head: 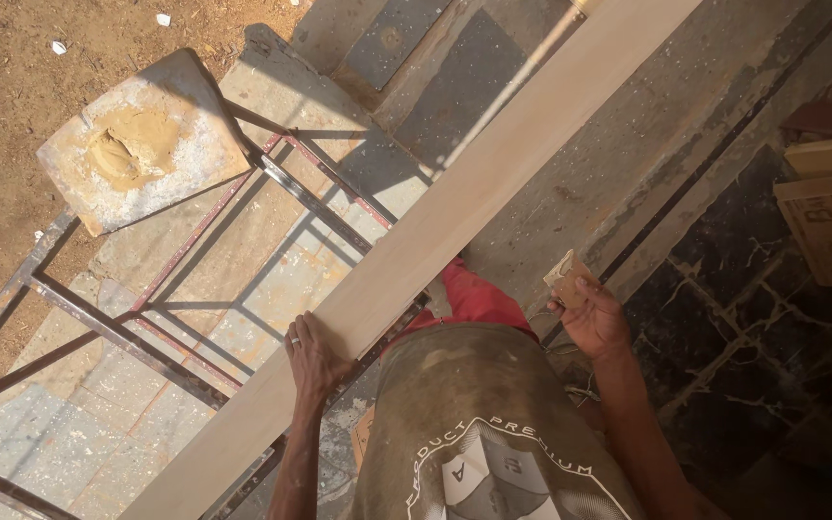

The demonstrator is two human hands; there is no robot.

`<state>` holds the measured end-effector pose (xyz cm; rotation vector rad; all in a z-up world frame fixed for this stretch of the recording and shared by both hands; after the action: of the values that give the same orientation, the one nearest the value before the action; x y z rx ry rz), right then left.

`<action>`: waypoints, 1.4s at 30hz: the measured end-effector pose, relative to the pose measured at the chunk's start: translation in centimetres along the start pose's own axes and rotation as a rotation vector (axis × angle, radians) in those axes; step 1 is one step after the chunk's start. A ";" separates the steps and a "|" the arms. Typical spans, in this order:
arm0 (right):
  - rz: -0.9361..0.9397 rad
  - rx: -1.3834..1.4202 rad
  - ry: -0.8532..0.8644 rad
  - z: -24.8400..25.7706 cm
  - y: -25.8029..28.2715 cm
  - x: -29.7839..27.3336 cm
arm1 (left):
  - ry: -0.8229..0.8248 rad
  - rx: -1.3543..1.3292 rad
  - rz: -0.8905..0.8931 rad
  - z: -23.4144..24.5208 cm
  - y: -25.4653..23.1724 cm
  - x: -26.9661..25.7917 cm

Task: The person sands the surfaces and edges of a long wooden beam and a decorative carved wooden panel using a small block of sandpaper.

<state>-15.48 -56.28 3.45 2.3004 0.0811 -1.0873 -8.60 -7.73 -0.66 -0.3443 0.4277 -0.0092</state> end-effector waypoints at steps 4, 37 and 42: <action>-0.005 -0.041 0.048 -1.8 1.2 0.3 | -0.010 0.005 0.042 -1.5 0.4 -0.6; 0.009 -0.008 0.016 -1.7 1.7 0.8 | 0.243 -0.098 0.345 2.2 4.3 3.1; -0.015 -0.014 0.129 -4.4 0.9 1.8 | -0.224 0.002 0.214 1.3 1.9 -2.5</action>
<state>-10.99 -55.05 4.71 2.3584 0.1563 -0.9423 -10.50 -5.30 0.83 -0.2923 0.2405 0.2360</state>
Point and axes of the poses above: each hand's wrist, its own x-axis towards the middle knuckle, its own z-axis out of the back of the hand, y = z × x, the point moved 1 cm from there along x, towards the middle knuckle, and after that the axes turned 3 degrees about -y, right-handed, at the moved point
